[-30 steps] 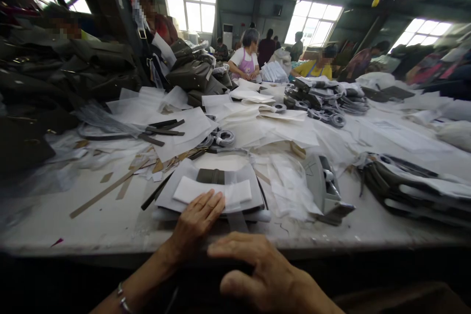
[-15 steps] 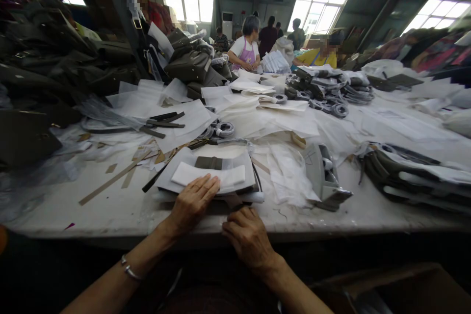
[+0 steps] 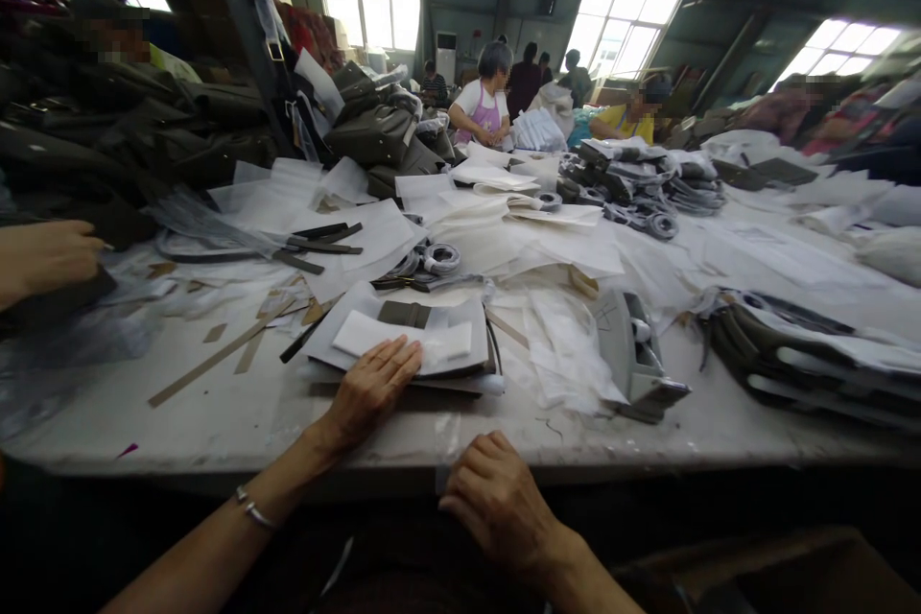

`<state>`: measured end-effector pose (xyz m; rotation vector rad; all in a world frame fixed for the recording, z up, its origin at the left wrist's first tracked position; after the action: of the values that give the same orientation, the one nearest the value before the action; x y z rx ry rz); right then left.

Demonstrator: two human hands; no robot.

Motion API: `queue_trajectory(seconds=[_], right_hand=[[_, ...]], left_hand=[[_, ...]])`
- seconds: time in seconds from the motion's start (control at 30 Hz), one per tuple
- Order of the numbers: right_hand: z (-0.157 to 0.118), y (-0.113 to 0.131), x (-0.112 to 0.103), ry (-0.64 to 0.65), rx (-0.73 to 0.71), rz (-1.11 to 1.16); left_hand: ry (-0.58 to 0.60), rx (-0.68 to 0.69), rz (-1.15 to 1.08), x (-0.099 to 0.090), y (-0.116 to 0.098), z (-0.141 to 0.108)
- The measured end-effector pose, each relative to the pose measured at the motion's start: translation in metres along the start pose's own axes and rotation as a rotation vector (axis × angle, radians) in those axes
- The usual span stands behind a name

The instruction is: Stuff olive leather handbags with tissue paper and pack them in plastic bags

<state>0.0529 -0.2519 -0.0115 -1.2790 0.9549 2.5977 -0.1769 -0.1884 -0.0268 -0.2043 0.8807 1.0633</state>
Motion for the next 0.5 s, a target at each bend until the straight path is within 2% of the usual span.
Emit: queue_trajectory(seconds=[0.07,0.13,0.23,0.33,0.43,0.5], right_hand=[[0.016,0.01,-0.022,-0.05,-0.012,0.1],[0.044,0.017,-0.046,-0.165,0.005,0.155],[0.088,0.014,-0.066,-0.284,0.027,0.075],[0.111,-0.007,-0.054,-0.211,-0.002,-0.114],[0.105,-0.033,-0.028,-0.111,0.016,-0.231],[0.094,-0.044,-0.015,-0.107,0.034,-0.258]], left_hand=[[0.002,0.0,-0.001,0.001,-0.001,-0.001],[0.0,-0.001,0.001,0.0,-0.003,0.0],[-0.01,-0.016,0.01,-0.003,-0.007,0.001],[-0.02,-0.038,0.019,-0.006,-0.013,0.0],[-0.022,-0.07,0.02,-0.007,-0.018,-0.002],[-0.019,-0.087,0.018,-0.006,-0.02,-0.003]])
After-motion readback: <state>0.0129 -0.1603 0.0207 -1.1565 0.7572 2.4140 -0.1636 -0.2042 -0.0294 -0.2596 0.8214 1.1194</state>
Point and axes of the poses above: each hand's wrist, its own z-axis towards the middle knuckle, its own x-axis out of the palm, y = z × x, the point moved 2 cm from there along z, towards the middle knuckle, and after that the axes turned 5 degrees about z, right-handed, at the moved point
